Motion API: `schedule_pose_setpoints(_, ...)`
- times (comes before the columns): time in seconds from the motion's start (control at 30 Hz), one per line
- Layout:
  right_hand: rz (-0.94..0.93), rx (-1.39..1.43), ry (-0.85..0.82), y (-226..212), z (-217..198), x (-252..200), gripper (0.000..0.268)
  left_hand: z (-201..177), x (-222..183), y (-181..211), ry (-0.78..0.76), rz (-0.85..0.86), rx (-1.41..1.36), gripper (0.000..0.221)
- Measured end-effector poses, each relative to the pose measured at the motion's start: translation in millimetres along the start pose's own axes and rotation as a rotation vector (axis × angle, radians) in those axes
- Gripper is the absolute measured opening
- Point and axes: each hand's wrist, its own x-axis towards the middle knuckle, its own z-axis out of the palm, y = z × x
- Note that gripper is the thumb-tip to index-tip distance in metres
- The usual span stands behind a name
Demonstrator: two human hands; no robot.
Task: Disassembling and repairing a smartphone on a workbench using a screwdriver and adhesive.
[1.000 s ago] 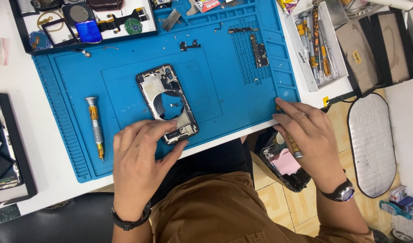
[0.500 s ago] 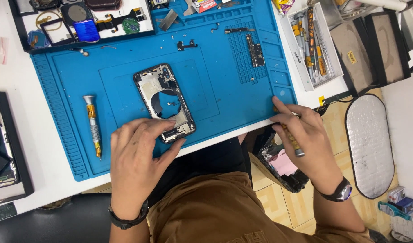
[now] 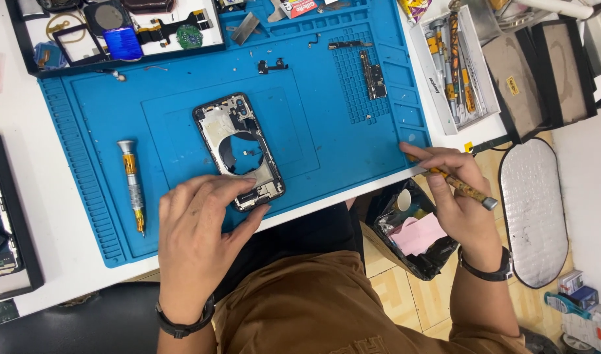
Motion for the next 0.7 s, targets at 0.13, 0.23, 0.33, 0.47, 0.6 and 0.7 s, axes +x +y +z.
schedule_pose_setpoints(0.13,-0.017,-0.102,-0.049,-2.6,-0.7,3.6,0.009,0.3,0.0,-0.5,0.003,0.007,0.003,0.036)
schedule_pose_setpoints(0.23,-0.038,-0.263,-0.085,-13.2,-0.1,5.5,0.008,0.4,-0.3,-0.2,0.007,0.011,0.006,0.036)
schedule_pose_setpoints(0.33,-0.130,-0.507,-0.124,-25.3,3.6,9.4,0.012,-0.1,0.8,0.5,0.011,0.011,0.003,0.034)
schedule_pose_setpoints(0.47,-0.201,-0.735,-0.139,-28.0,8.1,6.8,0.016,-1.1,1.0,0.5,0.000,0.011,-0.005,0.033)
schedule_pose_setpoints(0.6,-0.158,-0.690,-0.112,-34.1,9.7,6.4,0.012,-1.8,2.0,-0.7,0.003,0.020,-0.005,0.031)
schedule_pose_setpoints(0.7,-0.106,-0.551,-0.102,-32.6,8.5,3.9,0.012,-1.9,1.4,-0.7,0.012,0.039,-0.006,0.030)
